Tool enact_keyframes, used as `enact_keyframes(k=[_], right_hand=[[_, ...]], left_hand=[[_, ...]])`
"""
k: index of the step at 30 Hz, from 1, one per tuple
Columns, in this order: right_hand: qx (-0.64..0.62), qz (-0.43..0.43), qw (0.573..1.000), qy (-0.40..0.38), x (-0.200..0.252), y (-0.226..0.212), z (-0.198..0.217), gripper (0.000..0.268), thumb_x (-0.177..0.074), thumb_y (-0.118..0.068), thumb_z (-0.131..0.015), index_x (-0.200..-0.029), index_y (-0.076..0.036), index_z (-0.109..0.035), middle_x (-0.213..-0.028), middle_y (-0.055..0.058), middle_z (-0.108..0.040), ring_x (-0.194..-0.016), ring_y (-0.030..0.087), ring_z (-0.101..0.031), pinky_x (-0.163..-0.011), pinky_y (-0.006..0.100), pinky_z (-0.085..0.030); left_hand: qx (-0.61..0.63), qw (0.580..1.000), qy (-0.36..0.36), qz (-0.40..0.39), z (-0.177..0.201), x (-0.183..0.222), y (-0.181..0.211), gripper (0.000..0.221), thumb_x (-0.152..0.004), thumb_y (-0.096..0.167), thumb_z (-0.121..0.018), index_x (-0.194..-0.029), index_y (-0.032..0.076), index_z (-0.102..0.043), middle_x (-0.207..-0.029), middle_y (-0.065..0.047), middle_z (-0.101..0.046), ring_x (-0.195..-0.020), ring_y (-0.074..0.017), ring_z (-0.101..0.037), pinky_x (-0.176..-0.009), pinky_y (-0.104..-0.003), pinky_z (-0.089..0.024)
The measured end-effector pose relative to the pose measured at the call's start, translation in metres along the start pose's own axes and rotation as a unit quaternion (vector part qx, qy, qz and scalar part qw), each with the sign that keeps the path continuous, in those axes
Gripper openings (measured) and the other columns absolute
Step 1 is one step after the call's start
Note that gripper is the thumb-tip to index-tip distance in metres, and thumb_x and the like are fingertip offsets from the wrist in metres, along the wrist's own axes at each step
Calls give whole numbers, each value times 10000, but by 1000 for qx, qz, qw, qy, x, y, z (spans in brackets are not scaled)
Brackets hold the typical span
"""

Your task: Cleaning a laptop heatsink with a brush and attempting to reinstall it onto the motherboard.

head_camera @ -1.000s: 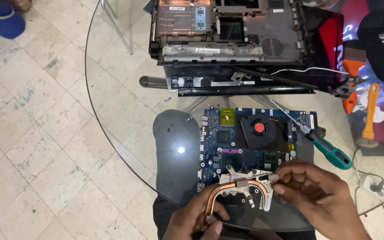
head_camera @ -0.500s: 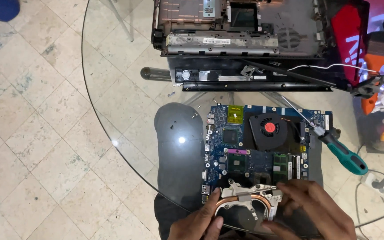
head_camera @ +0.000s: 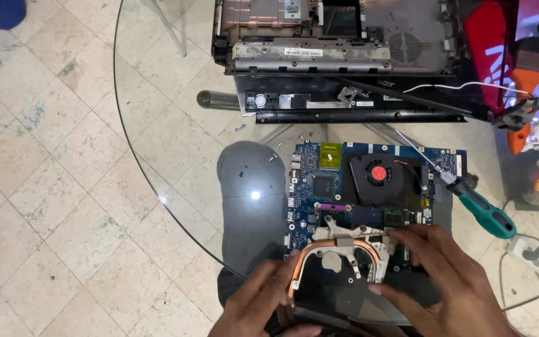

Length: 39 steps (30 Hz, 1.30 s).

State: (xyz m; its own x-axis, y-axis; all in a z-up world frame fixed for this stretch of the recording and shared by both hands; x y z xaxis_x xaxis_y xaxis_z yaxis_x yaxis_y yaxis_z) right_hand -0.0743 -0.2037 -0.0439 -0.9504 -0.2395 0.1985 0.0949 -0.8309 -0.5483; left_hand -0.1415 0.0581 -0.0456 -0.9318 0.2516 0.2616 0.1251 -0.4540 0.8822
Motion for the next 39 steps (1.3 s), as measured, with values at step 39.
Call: enact_keyframes(k=[39], right_hand=[[27,210,972,102,-20,-20,2,733,-752,-314,-866,-1393,-57,-622,-1135,129,-595,-965,260,-619,-783,388,-534]], left_hand=[[-173,980,66,-78,-4,-19,0,873,-874,530,-800,-1543,90,-452,-1132,-82,-580,-938,-265,-684,-691,-457,-612]])
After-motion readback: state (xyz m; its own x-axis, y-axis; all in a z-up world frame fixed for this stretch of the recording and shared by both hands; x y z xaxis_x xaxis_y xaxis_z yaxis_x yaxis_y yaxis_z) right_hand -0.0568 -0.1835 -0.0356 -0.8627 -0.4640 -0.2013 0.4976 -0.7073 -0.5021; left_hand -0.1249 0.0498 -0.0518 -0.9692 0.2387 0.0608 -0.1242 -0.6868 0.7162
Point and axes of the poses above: each hand's wrist, its own x-axis away from the middle knuckle, its own z-axis out of the back of the hand, y = z × x, the point moved 6 cm from there along -x, towards the middle knuckle
